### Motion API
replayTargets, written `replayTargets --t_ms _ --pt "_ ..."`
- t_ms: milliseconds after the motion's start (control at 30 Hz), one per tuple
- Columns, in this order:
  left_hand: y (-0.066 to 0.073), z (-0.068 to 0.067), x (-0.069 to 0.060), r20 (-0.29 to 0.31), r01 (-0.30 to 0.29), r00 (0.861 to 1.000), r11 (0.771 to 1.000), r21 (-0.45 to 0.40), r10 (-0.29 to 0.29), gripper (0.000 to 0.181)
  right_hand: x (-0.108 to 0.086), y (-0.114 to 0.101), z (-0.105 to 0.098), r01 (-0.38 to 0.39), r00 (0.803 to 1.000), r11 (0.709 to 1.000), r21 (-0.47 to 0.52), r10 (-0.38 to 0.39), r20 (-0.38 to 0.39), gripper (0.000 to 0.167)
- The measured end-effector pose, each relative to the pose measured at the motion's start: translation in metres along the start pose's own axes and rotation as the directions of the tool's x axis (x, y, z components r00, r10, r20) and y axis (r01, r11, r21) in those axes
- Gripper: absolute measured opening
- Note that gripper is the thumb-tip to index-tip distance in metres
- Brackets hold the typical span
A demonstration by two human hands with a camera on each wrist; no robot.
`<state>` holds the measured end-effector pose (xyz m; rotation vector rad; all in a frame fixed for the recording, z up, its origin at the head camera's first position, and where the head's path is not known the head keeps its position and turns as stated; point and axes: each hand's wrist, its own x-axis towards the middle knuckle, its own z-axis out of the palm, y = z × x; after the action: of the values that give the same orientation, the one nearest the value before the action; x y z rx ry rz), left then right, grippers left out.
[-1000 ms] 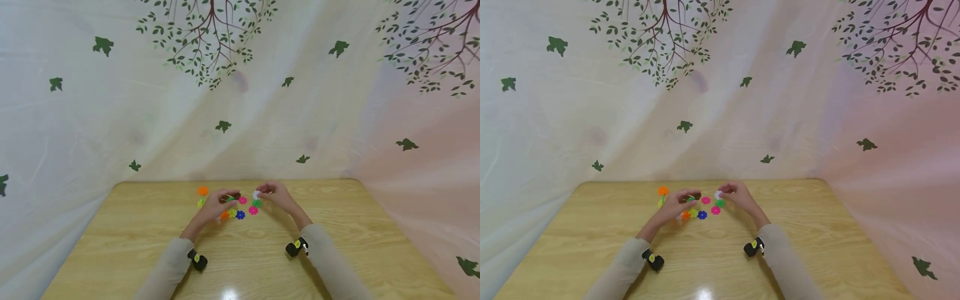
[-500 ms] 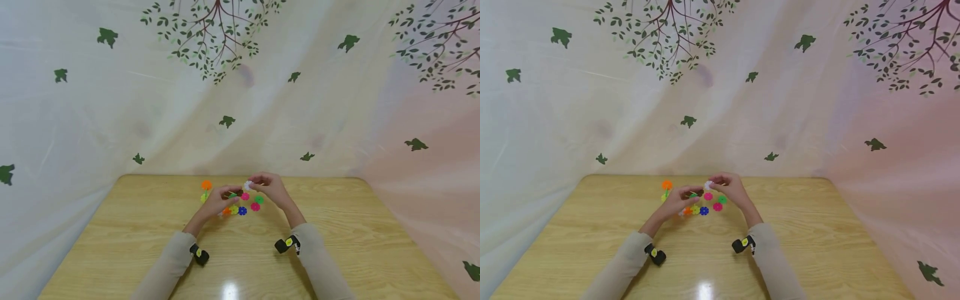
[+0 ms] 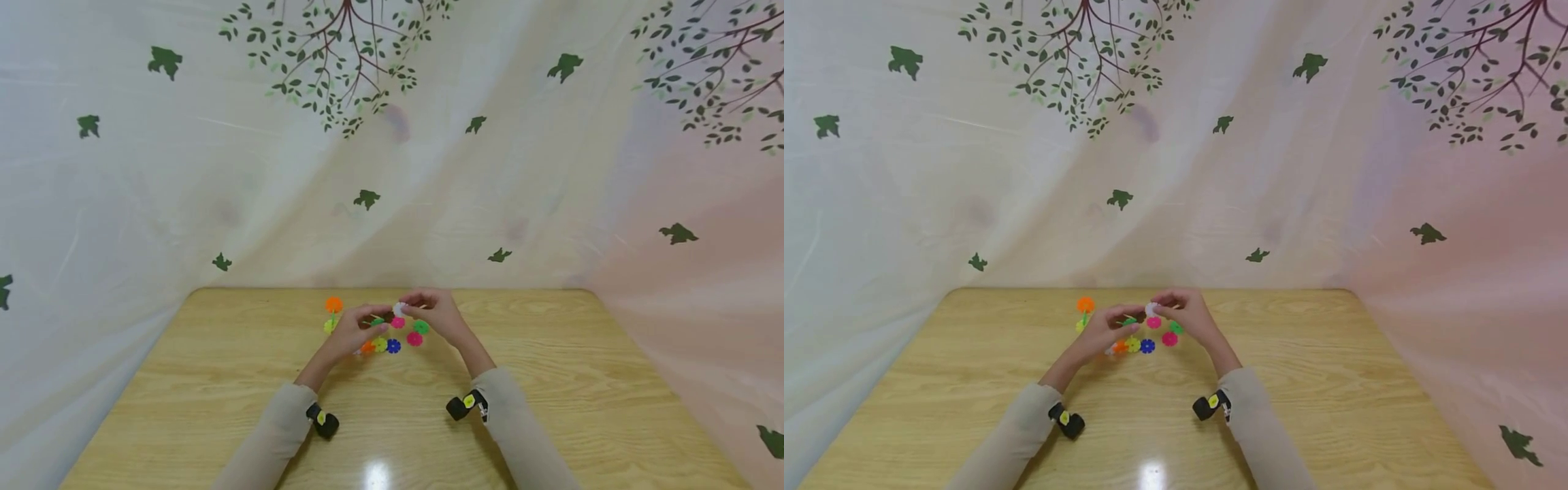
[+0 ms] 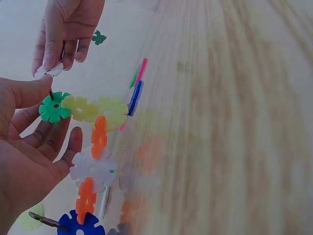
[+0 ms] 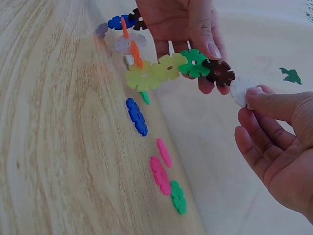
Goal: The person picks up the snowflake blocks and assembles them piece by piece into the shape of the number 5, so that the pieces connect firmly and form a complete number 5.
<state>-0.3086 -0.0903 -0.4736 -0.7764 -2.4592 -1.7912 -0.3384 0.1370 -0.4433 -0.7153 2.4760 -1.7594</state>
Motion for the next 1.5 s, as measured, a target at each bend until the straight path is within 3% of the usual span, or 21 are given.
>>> replayTargets --t_ms 467,733,967,1100,1267,1500 --pt "0.002 0.001 0.000 -0.017 0.028 0.999 0.999 -0.021 -0.029 0.037 0.001 -0.003 0.003 0.051 0.999 0.999 -0.007 -0.051 0.007 0.021" --pt "0.008 0.001 0.000 -0.024 0.039 0.999 0.999 0.003 -0.039 0.037 -0.010 -0.037 0.004 0.031 1.000 1.000 -0.006 -0.031 0.002 0.021" --pt "0.005 0.005 0.002 -0.040 0.033 0.999 0.999 -0.015 -0.033 0.034 -0.010 -0.031 0.010 0.040 0.998 0.998 0.038 -0.038 -0.057 0.015" --pt "0.004 0.007 0.001 -0.058 -0.021 0.998 1.000 -0.019 0.020 0.032 -0.006 -0.014 0.015 0.050 0.996 0.995 0.081 -0.044 -0.081 0.012" --pt "0.004 0.007 -0.001 -0.070 -0.035 0.997 0.999 -0.024 0.033 0.032 -0.002 0.003 0.020 0.075 0.991 0.994 0.082 -0.065 -0.113 0.011" --pt "0.000 0.007 -0.001 -0.077 -0.031 0.997 0.999 -0.032 0.029 0.030 -0.003 0.006 0.023 0.100 0.991 0.991 0.084 -0.092 -0.099 0.012"
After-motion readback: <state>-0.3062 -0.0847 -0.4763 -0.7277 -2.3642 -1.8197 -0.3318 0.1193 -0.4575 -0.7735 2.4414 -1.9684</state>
